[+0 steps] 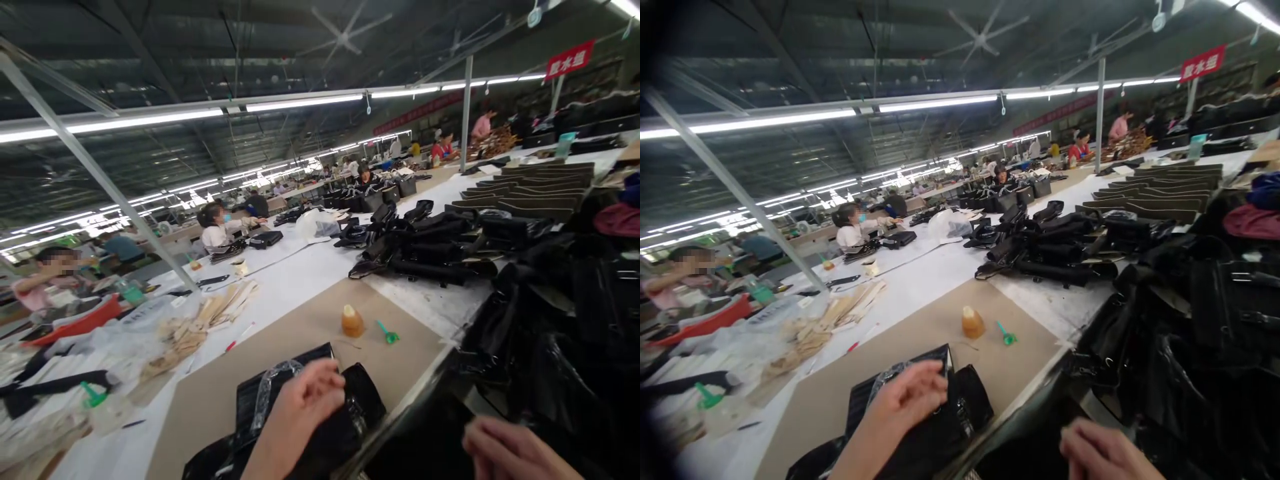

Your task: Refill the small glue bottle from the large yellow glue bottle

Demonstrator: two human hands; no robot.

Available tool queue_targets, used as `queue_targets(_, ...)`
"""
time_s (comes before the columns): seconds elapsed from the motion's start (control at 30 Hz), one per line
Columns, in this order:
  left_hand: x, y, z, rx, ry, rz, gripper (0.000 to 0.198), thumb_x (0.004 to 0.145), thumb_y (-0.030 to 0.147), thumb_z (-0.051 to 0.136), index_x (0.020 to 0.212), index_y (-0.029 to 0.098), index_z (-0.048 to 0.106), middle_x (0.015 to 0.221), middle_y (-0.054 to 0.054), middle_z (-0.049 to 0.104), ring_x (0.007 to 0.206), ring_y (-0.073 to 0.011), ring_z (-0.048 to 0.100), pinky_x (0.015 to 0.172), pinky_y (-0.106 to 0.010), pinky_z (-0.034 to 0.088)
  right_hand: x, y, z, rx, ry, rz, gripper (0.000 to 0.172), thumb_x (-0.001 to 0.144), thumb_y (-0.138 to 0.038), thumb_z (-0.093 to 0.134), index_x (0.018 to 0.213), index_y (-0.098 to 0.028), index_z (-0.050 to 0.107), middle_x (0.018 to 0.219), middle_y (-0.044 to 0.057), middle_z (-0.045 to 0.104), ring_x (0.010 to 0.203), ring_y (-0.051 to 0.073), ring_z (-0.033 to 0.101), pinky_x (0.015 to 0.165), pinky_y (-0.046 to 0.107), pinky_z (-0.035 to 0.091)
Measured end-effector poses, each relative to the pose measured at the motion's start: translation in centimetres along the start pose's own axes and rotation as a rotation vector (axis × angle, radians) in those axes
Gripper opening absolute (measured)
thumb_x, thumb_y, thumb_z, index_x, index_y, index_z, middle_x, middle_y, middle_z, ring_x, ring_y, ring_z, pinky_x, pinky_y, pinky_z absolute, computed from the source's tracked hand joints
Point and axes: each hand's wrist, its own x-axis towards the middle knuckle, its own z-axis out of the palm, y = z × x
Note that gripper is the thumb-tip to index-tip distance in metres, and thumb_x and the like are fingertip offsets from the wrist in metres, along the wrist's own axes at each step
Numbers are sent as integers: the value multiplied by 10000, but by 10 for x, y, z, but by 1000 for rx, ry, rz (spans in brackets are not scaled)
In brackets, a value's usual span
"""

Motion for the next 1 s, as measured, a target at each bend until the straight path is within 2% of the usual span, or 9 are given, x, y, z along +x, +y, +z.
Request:
queue_targets(0.07,49,-5,-10,15,226,42,658,817,396,664,1390,154,449,1299,-161,622,1189,-259,594,1029,-410,479,42,-28,3,-246,28,-56,364,1072,-405,351,1021,-161,616,835,33,648,635,139,631,584,269,512)
queue_targets(0.13,101,-20,-8,73,275,32,867,736,351,725,1465,96,331,1456,-231,492,1331,-314,491,1057,-442,455,85,-53,13,-503,108,-115,274,1043,-358,433,1154,-168,597,1038,74,662,906,213,674,853,378,528)
queue_targets(0.23,159,-46,8,114,282,21,1084,628,287,813,1511,45,233,1584,-268,309,1464,-348,326,1200,-460,293,138,-75,36,-707,180,-99,344,995,-373,558,1197,-98,598,1227,183,584,1023,356,647,872,535,512)
queue_targets(0.33,190,-61,24,137,316,12,1100,606,279,827,1502,23,241,1585,-275,302,1480,-355,292,1226,-443,234,167,-79,55,-806,222,-46,373,964,-382,646,1155,-62,627,1200,197,596,992,336,653,870,545,524)
queue_targets(0.53,207,-64,34,121,373,-16,726,656,318,763,1294,71,523,1260,-227,655,1180,-372,601,1057,-462,419,189,-67,58,-612,215,-37,83,964,-158,627,998,-101,677,1132,118,656,1049,250,636,976,492,498)
queue_targets(0.73,186,-52,32,-31,387,78,748,596,503,752,1202,96,590,1093,-156,742,1058,-342,681,982,-422,505,160,-51,24,195,156,23,327,982,-443,594,1006,-120,641,906,69,674,836,190,672,796,366,559)
queue_targets(0.83,173,-40,29,-155,425,74,808,617,614,704,1231,111,549,1102,-146,727,1087,-355,673,963,-464,527,117,-41,1,647,175,-18,640,814,-689,684,1111,-127,606,941,68,672,806,141,661,712,256,531)
queue_targets(0.93,162,-23,27,-512,437,91,719,466,458,845,1094,207,599,1023,-69,736,1001,-326,690,796,-402,590,69,-31,-16,953,206,-55,751,591,-711,850,1005,-121,639,912,59,659,759,99,630,663,193,490)
queue_targets(1.0,149,-11,31,-615,436,116,695,384,408,878,1006,231,623,985,-51,747,941,-314,699,699,-364,604,39,-25,-24,1076,203,-74,703,580,-647,901,958,-99,673,892,70,661,754,100,631,708,201,503)
